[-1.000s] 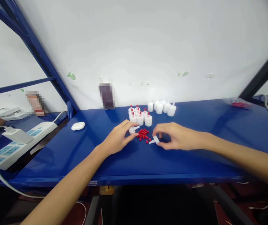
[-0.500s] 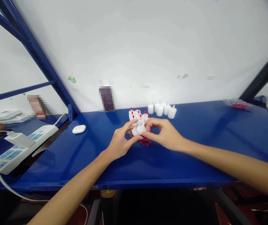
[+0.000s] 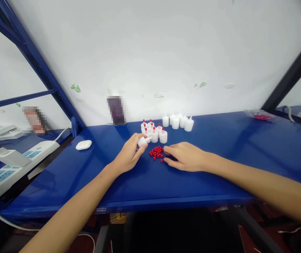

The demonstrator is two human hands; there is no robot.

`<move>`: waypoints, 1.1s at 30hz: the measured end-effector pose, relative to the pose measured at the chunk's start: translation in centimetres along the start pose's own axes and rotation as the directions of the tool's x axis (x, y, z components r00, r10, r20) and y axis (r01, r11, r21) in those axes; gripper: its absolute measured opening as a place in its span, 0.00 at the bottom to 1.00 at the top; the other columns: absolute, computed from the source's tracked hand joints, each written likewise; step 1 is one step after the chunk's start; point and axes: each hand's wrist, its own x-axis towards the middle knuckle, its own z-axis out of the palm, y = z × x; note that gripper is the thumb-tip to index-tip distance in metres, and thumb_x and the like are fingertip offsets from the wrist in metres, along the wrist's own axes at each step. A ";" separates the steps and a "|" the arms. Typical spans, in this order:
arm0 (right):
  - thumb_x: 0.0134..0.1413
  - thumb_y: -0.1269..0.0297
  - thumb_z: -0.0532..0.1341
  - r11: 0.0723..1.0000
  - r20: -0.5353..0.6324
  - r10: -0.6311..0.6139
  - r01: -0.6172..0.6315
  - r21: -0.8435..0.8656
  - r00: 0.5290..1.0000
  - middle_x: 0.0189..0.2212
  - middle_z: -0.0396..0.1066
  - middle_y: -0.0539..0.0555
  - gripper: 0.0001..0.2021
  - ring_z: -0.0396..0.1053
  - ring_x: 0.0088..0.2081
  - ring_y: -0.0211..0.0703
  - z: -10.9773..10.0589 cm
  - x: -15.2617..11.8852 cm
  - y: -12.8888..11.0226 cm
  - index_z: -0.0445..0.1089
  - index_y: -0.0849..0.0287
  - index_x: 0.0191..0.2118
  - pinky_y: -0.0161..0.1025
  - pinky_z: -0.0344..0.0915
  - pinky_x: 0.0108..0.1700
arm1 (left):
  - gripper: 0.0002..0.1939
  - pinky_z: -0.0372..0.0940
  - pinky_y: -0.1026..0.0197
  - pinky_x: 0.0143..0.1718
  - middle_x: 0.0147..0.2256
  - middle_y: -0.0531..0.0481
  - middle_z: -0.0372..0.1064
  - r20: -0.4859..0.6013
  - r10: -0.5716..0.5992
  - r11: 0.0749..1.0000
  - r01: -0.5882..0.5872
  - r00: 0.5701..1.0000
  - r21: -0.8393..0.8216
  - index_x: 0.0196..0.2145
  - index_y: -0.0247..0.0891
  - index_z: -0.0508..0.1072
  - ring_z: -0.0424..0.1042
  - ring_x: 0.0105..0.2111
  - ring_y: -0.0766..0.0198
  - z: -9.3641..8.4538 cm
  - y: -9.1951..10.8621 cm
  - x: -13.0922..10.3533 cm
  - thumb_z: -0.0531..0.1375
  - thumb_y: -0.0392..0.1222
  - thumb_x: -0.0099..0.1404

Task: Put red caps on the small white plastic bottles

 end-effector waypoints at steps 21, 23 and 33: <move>0.59 0.66 0.53 0.691 -0.226 0.255 -0.014 0.722 0.940 0.20 0.61 0.46 0.11 0.57 0.23 0.35 1.2 1.2 0.8 0.64 0.59 0.26 0.34 0.52 0.28 | 0.20 0.64 0.54 0.53 0.53 0.41 0.67 0.124 0.101 0.995 -0.097 0.987 -0.033 0.60 0.38 0.60 0.69 0.51 0.55 1.0 0.9 -0.2 0.51 0.45 0.74; 0.60 0.63 0.54 0.591 -0.202 0.291 -0.010 0.807 0.935 0.21 0.64 0.46 0.11 0.58 0.21 0.34 1.2 1.2 0.5 0.66 0.59 0.28 0.34 0.53 0.25 | 0.20 0.63 0.53 0.54 0.53 0.40 0.67 0.125 0.108 0.994 -0.105 0.986 -0.034 0.60 0.38 0.60 0.68 0.51 0.55 1.1 0.9 -0.3 0.51 0.45 0.74; 0.66 0.57 0.53 0.594 -0.156 0.274 -0.040 0.803 0.949 0.24 0.68 0.47 0.13 0.61 0.21 0.34 1.0 0.7 -0.7 0.68 0.59 0.34 0.33 0.56 0.25 | 0.19 0.65 0.53 0.53 0.52 0.41 0.67 0.137 0.148 0.989 -0.146 0.979 -0.029 0.59 0.38 0.60 0.69 0.50 0.56 0.9 1.1 -0.7 0.52 0.45 0.74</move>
